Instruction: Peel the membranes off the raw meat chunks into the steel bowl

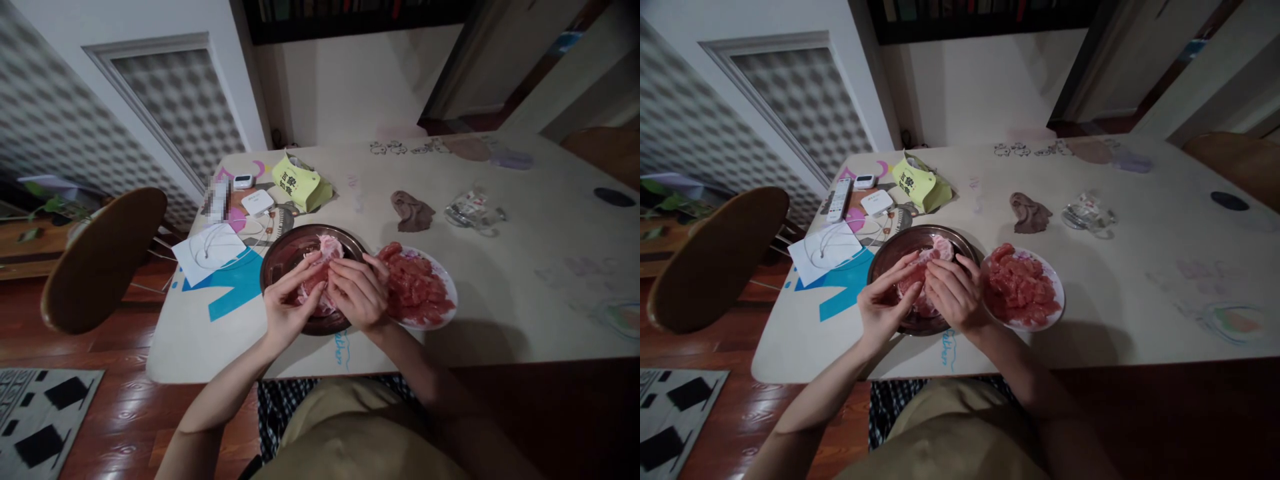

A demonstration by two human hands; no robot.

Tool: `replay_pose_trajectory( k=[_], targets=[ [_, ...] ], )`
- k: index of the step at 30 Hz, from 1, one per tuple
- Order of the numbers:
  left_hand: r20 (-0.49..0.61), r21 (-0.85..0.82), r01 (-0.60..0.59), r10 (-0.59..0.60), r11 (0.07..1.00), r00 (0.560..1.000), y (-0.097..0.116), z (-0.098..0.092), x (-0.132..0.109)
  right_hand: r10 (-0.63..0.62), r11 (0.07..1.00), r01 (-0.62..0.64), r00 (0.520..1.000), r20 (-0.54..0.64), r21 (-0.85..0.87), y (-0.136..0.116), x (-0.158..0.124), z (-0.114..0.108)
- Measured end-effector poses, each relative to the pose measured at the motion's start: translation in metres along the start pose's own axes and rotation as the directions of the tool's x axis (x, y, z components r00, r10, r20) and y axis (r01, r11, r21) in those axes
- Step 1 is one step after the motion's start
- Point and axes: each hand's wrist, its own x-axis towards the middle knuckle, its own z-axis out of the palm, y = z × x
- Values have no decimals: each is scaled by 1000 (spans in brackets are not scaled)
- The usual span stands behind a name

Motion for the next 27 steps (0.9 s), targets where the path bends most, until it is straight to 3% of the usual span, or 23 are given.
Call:
replay_pose_trajectory(
  k=[4,8,13,22,27],
  targets=[
    [11,-20,-2,3,1000,1000,-1,-1,1,-9,1000,9,1000,-21,-2,1,4,-2],
    [14,-40,32,-31,999,999,2,-1,4,73,996,-70,996,-50,45,2,10,-4],
    [-13,-14,37,-37,999,999,5,-1,7,113,986,-114,993,12,123,4,13,-7],
    [4,31,-19,19,999,1000,3,-1,6,-20,999,20,1000,14,-38,4,5,-11],
    [49,44,-29,27,999,998,5,0,3,16,996,-20,998,-55,-85,9,9,-12]
  ],
)
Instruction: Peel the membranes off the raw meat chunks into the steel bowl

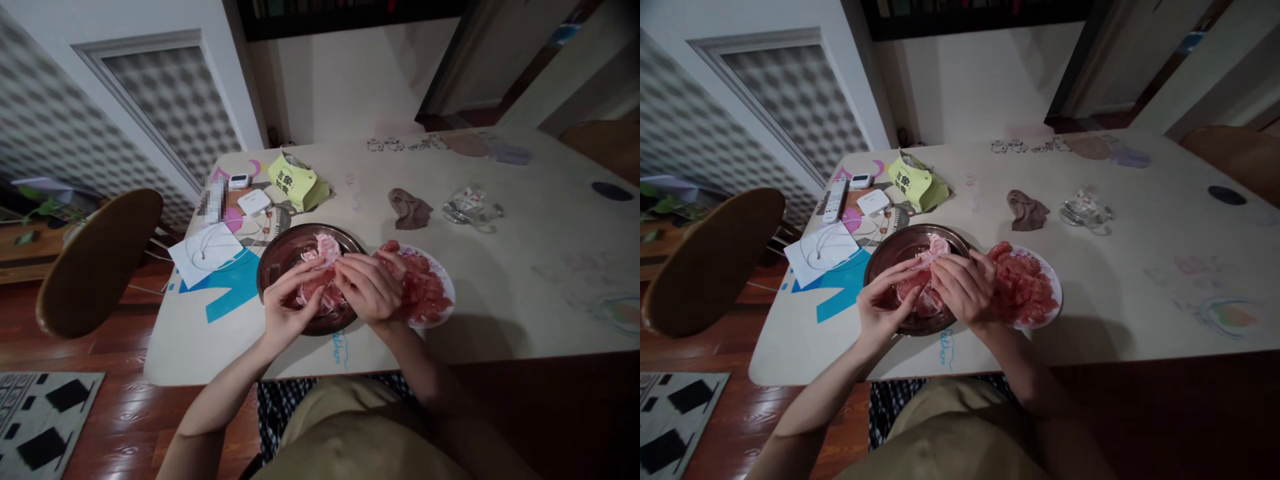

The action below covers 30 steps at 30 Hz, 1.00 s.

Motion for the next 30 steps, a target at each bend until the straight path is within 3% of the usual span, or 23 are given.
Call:
replay_pose_trajectory(
  k=[4,8,13,19,23,30],
  targets=[
    [-1,-25,5,-6,1000,1000,-1,-1,1,84,988,-86,996,21,130,5,5,0],
    [-34,-42,4,-6,999,999,-2,-2,3,71,964,-92,993,92,248,9,5,2],
    [-43,-38,19,-20,999,999,-4,-2,0,91,958,-106,993,69,266,7,3,3],
    [-60,-31,93,-94,995,994,-6,-2,-1,-80,987,70,995,65,142,3,2,0],
    [-24,46,54,-53,997,998,-2,-1,0,-42,997,38,997,58,68,3,-1,0],
    [-41,54,57,-55,997,998,-3,-2,-1,27,958,-57,994,109,280,7,4,3]
  ],
)
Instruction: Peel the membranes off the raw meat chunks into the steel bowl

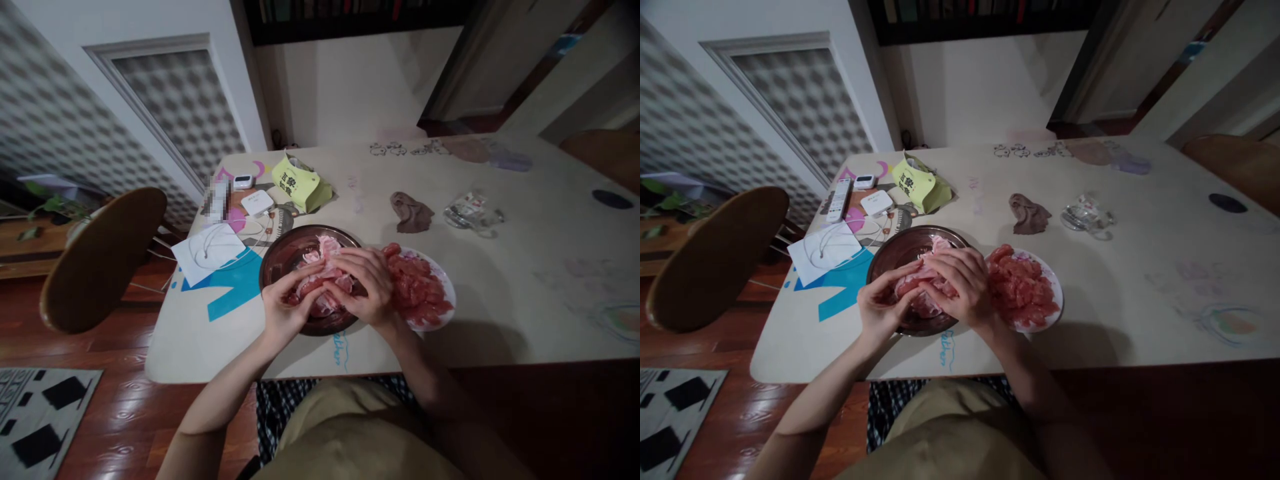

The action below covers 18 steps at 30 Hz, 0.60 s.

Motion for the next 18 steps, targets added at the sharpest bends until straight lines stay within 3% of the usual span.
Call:
replay_pose_trajectory(
  k=[4,11,18],
  targets=[
    [17,-56,28,-27,998,999,-3,0,-1,-11,1000,10,1000,20,23,4,-1,-1],
    [88,61,-69,63,996,994,0,-2,-1,-111,984,104,993,-38,-147,-4,-7,-4],
    [136,70,-90,80,994,987,2,-5,-1,141,989,-144,986,-90,-28,-9,-4,1]
  ],
)
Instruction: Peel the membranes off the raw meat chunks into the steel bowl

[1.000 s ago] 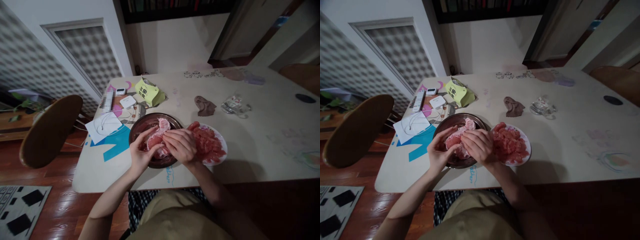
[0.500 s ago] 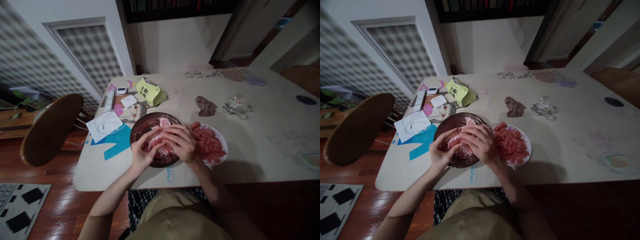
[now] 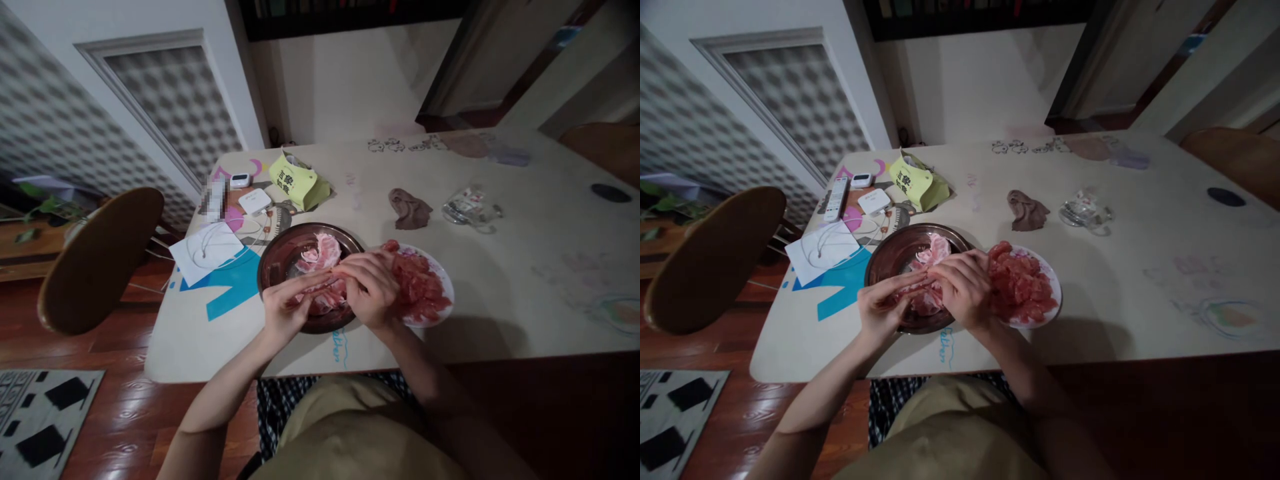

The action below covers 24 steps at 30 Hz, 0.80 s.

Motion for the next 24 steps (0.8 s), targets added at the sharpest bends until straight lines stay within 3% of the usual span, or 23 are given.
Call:
replay_pose_trajectory(
  k=[4,10,24],
  targets=[
    [-50,-39,33,-35,999,998,-3,2,2,81,995,-81,997,-13,56,4,2,0],
    [-148,-120,117,-134,986,980,-4,3,6,127,989,-133,987,-99,-60,15,2,-3],
    [-281,-170,119,-164,978,946,-4,5,9,181,980,-190,975,130,61,5,0,8]
  ],
)
